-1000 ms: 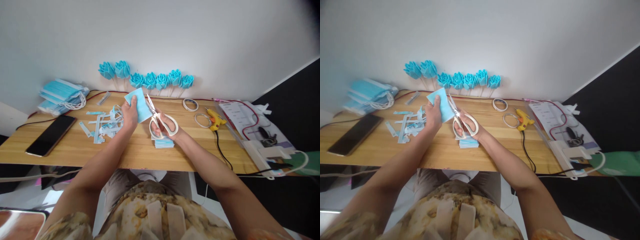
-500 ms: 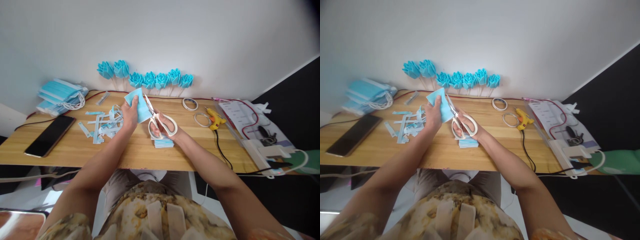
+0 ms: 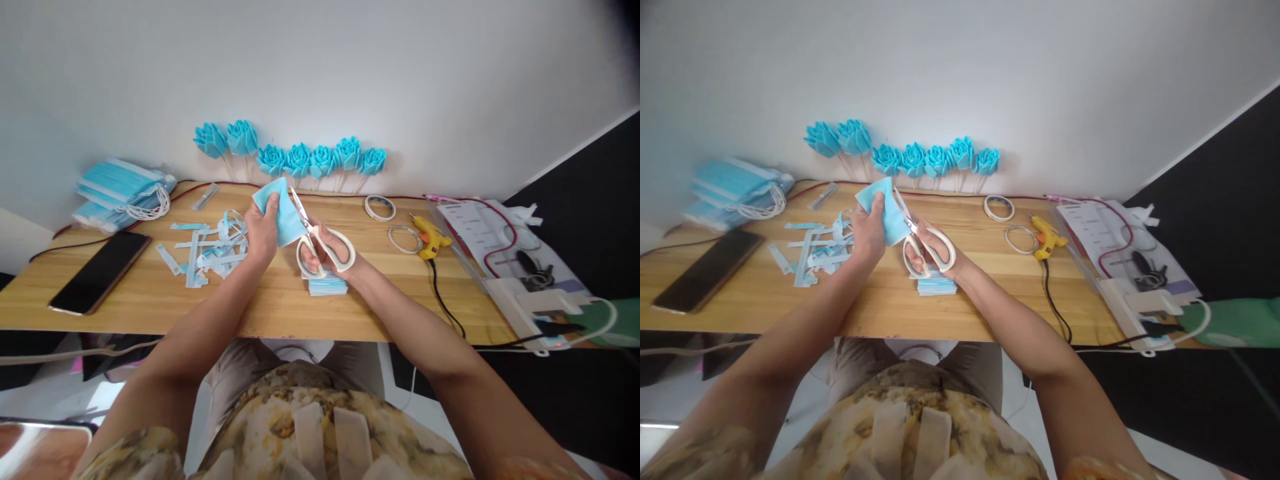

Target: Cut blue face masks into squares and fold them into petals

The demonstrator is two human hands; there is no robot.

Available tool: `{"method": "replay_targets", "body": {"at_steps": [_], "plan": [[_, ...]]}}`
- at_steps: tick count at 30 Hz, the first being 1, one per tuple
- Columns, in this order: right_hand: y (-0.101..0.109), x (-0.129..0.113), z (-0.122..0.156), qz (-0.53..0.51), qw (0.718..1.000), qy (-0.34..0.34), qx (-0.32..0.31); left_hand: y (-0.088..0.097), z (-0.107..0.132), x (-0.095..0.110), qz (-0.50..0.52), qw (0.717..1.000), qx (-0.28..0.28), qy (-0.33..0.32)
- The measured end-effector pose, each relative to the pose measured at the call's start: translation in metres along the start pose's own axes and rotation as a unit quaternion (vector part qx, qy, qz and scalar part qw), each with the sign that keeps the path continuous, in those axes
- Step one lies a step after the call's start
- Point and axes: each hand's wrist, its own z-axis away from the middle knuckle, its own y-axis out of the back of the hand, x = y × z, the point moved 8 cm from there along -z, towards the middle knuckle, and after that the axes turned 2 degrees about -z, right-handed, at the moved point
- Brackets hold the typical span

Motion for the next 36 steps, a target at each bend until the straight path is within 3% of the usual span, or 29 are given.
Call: {"method": "replay_targets", "body": {"at_steps": [8,18,24,30,36], "plan": [[-0.0047,-0.0041,0.0012,-0.015,1.000,0.004,-0.018,-0.0002,-0.0004,0.0010,0.030,1.000,0.003,0.004],[-0.0047,0.0018,0.0004,-0.003,1.000,-0.017,-0.026,0.0028,0.0002,0.0016,-0.015,1.000,0.011,-0.016],[0.0007,-0.0009,0.0004,-0.015,1.000,-0.005,0.006,0.0026,0.0025,0.0020,-0.033,0.999,0.011,-0.026],[-0.0039,0.0016,0.0007,-0.022,0.999,-0.016,-0.022,0.0003,0.0050,0.0024,-0.025,0.999,0.002,-0.036],[0.0024,0.0005,-0.0001,-0.030,0.999,-0.022,0.023,0.0028,0.0041,0.0022,-0.028,0.999,0.011,-0.034]]}}
